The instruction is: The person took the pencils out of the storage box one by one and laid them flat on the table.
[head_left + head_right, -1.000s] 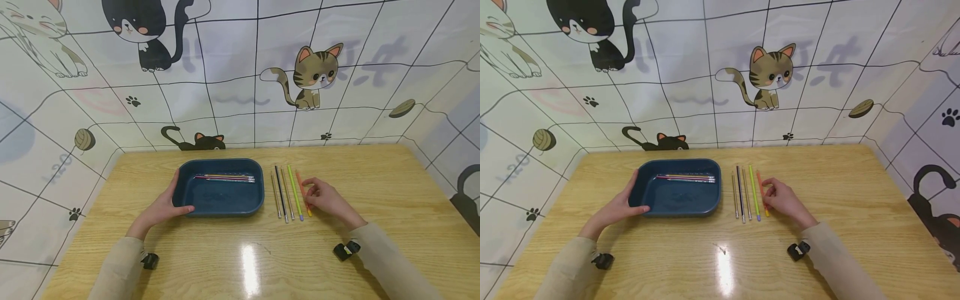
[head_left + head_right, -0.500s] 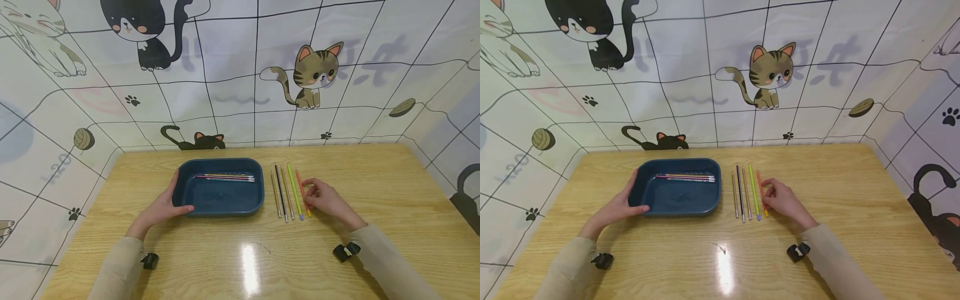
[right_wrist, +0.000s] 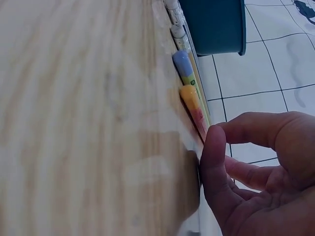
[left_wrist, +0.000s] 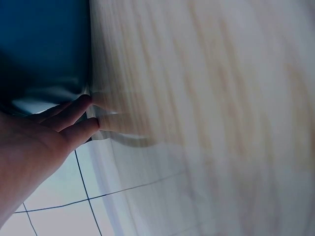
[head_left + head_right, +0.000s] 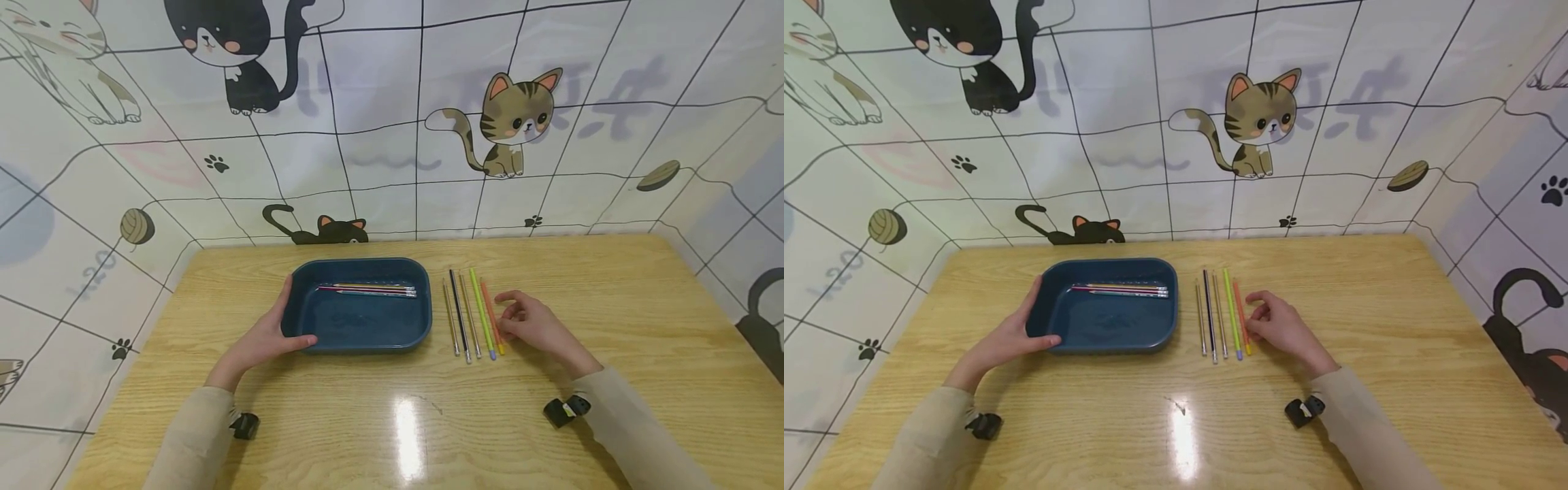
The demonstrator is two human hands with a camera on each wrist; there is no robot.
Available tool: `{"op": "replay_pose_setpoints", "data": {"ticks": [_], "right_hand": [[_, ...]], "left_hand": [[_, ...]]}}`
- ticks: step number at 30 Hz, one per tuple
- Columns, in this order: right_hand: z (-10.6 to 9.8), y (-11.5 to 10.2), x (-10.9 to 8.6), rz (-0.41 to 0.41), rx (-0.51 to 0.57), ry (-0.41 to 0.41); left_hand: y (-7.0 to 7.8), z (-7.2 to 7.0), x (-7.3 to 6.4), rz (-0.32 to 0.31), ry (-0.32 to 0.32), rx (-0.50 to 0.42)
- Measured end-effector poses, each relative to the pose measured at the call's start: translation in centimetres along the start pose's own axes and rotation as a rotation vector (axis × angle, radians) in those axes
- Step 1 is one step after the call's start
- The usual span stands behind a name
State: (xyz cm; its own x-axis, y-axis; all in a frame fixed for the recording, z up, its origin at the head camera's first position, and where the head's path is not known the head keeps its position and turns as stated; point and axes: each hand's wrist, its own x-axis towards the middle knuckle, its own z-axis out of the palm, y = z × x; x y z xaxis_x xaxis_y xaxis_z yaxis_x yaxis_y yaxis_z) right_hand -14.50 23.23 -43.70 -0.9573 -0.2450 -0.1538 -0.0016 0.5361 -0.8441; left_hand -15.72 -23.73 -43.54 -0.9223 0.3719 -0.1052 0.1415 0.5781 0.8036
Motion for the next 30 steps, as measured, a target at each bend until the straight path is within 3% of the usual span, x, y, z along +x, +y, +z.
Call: {"op": "replay_pose_setpoints", "data": {"ticks": [6, 12, 21, 30], "right_hand": [[-0.5, -0.4, 0.4, 0.009, -0.011, 0.039], [-0.6, -1.6, 1.2, -0.048, 0.033, 0.053], [0.0, -4.0, 2.9, -0.081, 0.11, 0.038], [1.5, -6.7, 4.9, -0.17, 0.158, 0.035]], "left_hand": [[0.1, -0.1, -0.1, 0.01, -0.003, -0.006], [0.2, -0.2, -0.3, 0.02, -0.006, -0.011], [0.3, -0.1, 0.0, 0.004, -0.014, -0.007], [0.1, -0.2, 0.0, -0.005, -0.01, 0.003]]}}
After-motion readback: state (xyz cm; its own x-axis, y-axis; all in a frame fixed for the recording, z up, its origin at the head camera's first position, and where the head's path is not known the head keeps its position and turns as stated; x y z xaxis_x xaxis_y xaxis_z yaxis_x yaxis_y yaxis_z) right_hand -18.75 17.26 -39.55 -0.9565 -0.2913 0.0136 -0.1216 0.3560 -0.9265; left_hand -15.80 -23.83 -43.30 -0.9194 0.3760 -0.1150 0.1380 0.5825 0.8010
